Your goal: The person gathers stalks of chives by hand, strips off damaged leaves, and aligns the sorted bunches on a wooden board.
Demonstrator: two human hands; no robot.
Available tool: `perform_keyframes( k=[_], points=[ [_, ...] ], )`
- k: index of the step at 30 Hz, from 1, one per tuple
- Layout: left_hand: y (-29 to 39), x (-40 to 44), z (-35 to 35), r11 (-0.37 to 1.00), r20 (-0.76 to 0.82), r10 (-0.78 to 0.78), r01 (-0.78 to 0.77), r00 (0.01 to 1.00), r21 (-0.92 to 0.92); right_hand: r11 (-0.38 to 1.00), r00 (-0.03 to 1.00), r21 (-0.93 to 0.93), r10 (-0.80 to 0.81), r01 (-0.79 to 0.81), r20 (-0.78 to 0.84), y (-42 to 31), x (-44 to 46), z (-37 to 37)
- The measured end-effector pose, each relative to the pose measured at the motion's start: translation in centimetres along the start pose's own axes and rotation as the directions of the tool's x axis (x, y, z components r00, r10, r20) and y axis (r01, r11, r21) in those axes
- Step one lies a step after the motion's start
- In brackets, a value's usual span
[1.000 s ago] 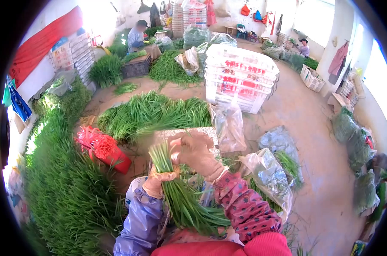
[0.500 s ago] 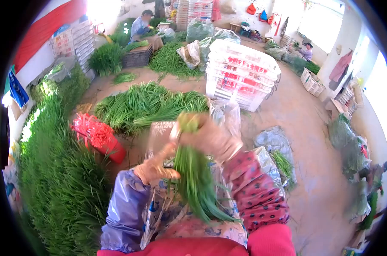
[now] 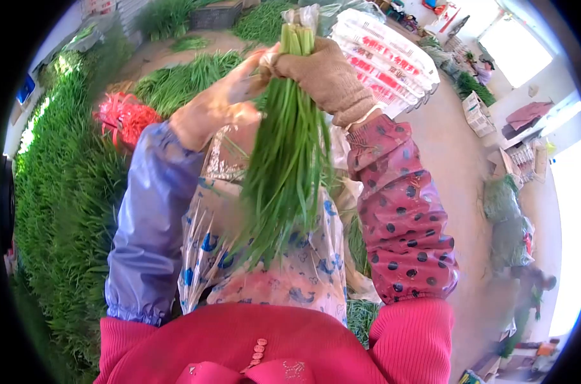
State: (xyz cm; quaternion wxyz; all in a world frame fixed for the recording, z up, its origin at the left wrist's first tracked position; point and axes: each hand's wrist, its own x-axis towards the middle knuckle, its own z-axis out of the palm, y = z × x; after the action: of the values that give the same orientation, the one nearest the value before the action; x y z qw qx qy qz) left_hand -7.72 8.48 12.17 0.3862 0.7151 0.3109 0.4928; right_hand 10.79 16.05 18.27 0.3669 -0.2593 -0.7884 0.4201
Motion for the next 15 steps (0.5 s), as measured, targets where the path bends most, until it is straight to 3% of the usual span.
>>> perform_keyframes(
  k=[1, 2, 3, 4, 5, 6, 7, 8, 9, 10, 11, 12, 13, 14, 15],
  points=[
    [-0.5, 0.2, 1.0, 0.991, -0.046, 0.035, -0.041, 0.998, -0.124, 0.999, 0.999, 0.025, -0.020, 0.021, -0.027, -1.0, -0.5, 1.1],
    [-1.1, 0.3, 2.0, 0.965, -0.093, 0.071, -0.092, 0.993, -0.244, 0.980, 0.997, 0.194, 0.051, -0.038, -0.062, -2.1, -1.2, 2.2],
    [-1.6, 0.5, 3.1, 0.924, -0.138, 0.106, -0.149, 0.985, -0.353, 0.996, 0.999, 0.071, 0.049, -0.048, -0.014, -2.6, -1.2, 2.3],
    [-2.5, -0.2, 3.3, 0.937, -0.138, 0.046, -0.090, 0.989, -0.338, 0.997, 0.998, -0.049, 0.055, -0.054, 0.033, -2.5, -1.3, 2.4],
    [-3.4, -0.9, 3.6, 0.946, -0.138, -0.015, -0.031, 0.990, -0.323, 0.979, 1.000, 0.202, 0.003, 0.002, -0.024, -2.1, -1.3, 3.4],
    [-4.4, -1.5, 3.9, 0.950, -0.137, -0.076, 0.030, 0.988, -0.310, 0.757, 0.995, 0.649, 0.098, -0.080, 0.008, -2.2, -0.6, 5.1],
    [-3.6, -1.9, 4.2, 0.877, -0.147, -0.165, 0.077, 0.975, -0.474, 0.828, 0.994, 0.552, 0.105, -0.098, 0.018, -3.0, -0.8, 5.6],
    [-2.7, -2.3, 4.8, 0.864, -0.210, -0.204, 0.075, 0.956, -0.498, 0.890, 0.993, 0.443, 0.113, -0.113, 0.026, -3.4, -1.1, 5.9],
    [-1.6, -2.6, 5.5, 0.851, -0.272, -0.242, 0.069, 0.931, -0.521, 0.806, 0.978, 0.589, -0.075, -0.055, 0.194, -0.9, 0.5, 6.3],
    [-1.3, -3.0, 5.5, 0.876, -0.321, -0.279, 0.103, 0.905, -0.471, 0.892, 0.972, 0.438, -0.189, 0.110, 0.141, -0.8, 0.5, 6.5],
    [-1.8, -3.5, 4.9, 0.926, -0.351, -0.193, 0.052, 0.916, -0.373, 0.927, 0.950, 0.261, -0.299, 0.268, 0.086, -1.1, 0.4, 6.8],
    [-2.1, -3.8, 4.3, 0.927, -0.404, -0.222, 0.064, 0.888, -0.369, 0.871, 0.991, 0.486, -0.115, 0.070, 0.062, -1.4, 0.8, 7.8],
    [-2.1, -4.1, 3.7, 0.928, -0.455, -0.250, 0.077, 0.855, -0.365, 0.871, 0.993, 0.486, -0.109, 0.072, 0.049, -2.1, 0.8, 10.0],
    [-1.0, -4.3, 3.3, 0.872, -0.519, -0.404, 0.145, 0.753, -0.468, 0.889, 0.948, 0.412, -0.069, 0.199, -0.309, -3.0, 0.5, 13.0],
    [-2.1, -4.7, 2.2, 0.861, -0.601, -0.414, 0.081, 0.684, -0.502, 0.957, 0.966, 0.196, -0.238, 0.215, 0.105, 1.0, 1.1, 10.8]
  ],
)
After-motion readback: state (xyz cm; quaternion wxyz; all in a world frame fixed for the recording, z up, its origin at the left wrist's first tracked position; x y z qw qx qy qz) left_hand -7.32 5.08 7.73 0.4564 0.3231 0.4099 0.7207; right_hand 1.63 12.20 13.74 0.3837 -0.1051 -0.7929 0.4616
